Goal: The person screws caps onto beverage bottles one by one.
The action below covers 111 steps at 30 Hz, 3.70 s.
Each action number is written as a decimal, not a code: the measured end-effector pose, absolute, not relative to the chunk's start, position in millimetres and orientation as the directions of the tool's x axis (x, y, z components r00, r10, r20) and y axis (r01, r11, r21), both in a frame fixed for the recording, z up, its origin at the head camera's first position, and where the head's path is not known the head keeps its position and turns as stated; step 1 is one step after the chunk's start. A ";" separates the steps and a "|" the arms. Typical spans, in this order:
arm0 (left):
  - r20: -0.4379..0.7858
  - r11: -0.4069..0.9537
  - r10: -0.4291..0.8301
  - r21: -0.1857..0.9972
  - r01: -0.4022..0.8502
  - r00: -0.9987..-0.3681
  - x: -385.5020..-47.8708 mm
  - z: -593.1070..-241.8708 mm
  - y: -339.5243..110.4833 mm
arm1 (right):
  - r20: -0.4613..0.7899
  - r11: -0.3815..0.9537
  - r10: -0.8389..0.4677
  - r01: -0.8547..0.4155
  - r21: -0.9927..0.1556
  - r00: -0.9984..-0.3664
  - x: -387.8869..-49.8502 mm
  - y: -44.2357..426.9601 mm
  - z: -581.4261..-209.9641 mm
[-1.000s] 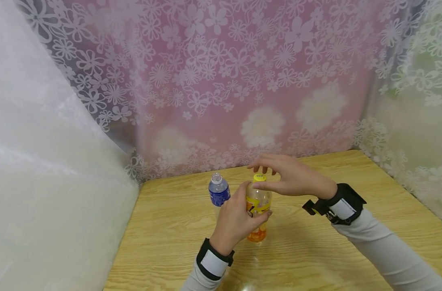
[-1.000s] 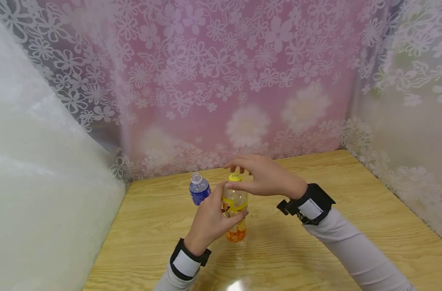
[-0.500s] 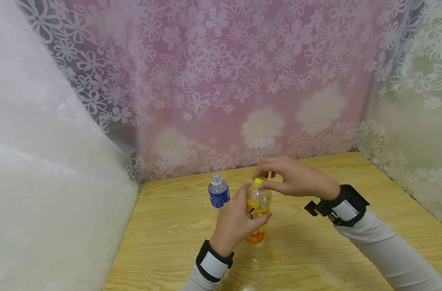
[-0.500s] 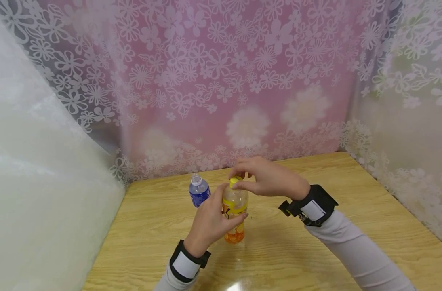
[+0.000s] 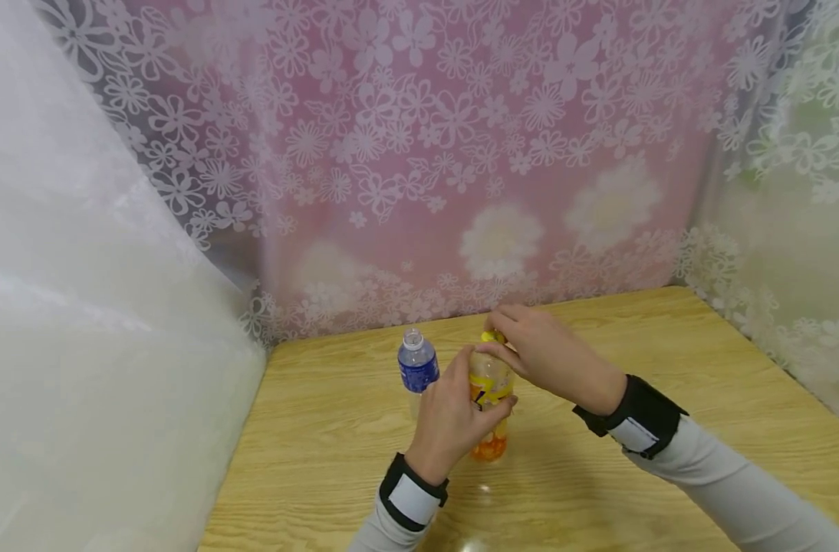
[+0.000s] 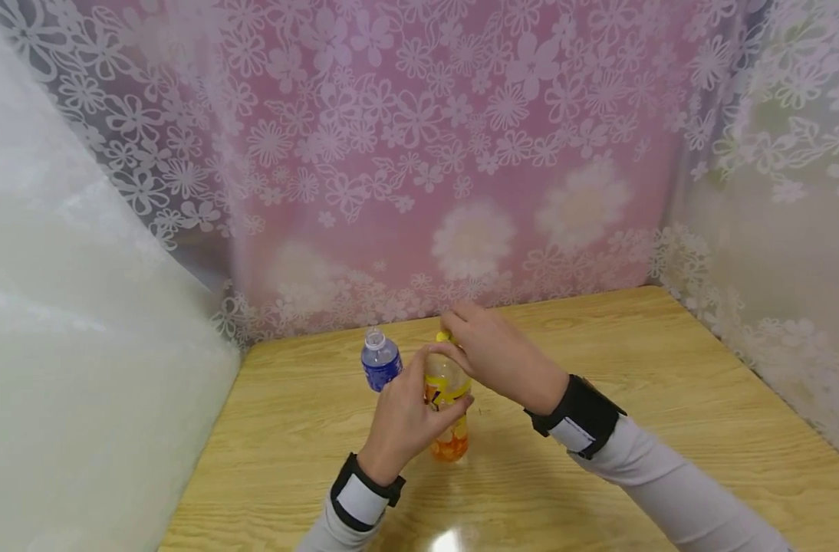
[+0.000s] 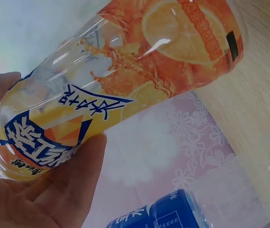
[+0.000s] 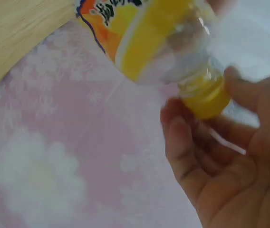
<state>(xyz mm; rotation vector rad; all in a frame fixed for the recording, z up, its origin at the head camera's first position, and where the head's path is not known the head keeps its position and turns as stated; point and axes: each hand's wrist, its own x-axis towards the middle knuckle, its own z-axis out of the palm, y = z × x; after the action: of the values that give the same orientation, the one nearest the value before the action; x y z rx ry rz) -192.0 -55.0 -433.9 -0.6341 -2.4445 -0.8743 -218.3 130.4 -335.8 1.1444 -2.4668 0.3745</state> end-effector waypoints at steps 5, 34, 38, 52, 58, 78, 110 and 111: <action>0.519 0.650 0.279 0.516 0.557 -0.808 -191.5 -432.5 -56.0 | 0.350 0.506 -0.727 -0.806 -0.308 -0.591 -224.1 143.3 -329.4; 0.570 0.680 0.259 0.466 0.566 -0.780 -189.4 -427.2 -53.9 | 0.416 0.549 -0.619 -0.746 -0.377 -0.666 -218.8 136.9 -322.1; 0.556 0.641 0.276 0.501 0.581 -0.784 -189.2 -424.6 -56.5 | 0.413 0.414 -0.732 -0.835 -0.363 -0.542 -225.2 147.5 -315.1; 0.559 0.686 0.241 0.481 0.547 -0.794 -185.4 -428.2 -50.8 | 0.482 0.669 -0.539 -0.699 -0.253 -0.690 -210.6 126.1 -329.0; 0.599 0.760 0.210 0.397 0.514 -0.773 -180.3 -432.2 -44.0 | 0.541 0.760 -0.417 -0.606 -0.233 -0.731 -201.3 115.5 -339.7; 0.530 0.820 -0.120 0.530 0.217 -0.840 -162.0 -398.0 -192.2 | 0.449 0.684 -0.380 -0.573 -0.452 -0.808 -220.5 170.3 -351.5; 0.615 0.760 -0.457 0.645 0.077 -0.643 -309.7 -452.6 -263.4 | 0.248 0.771 -0.342 -0.422 -0.478 -0.906 -226.8 193.8 -420.2; 0.651 0.765 -0.414 0.627 0.143 -0.637 -300.3 -450.6 -252.3 | 0.243 0.775 -0.340 -0.417 -0.475 -0.909 -228.1 193.7 -422.1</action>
<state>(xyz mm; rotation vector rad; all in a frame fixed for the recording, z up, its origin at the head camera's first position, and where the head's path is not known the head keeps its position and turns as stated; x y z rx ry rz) -300.3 -252.3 -450.6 0.2020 -2.1096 -0.8350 -228.1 193.7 -422.1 0.6052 -2.8236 0.8070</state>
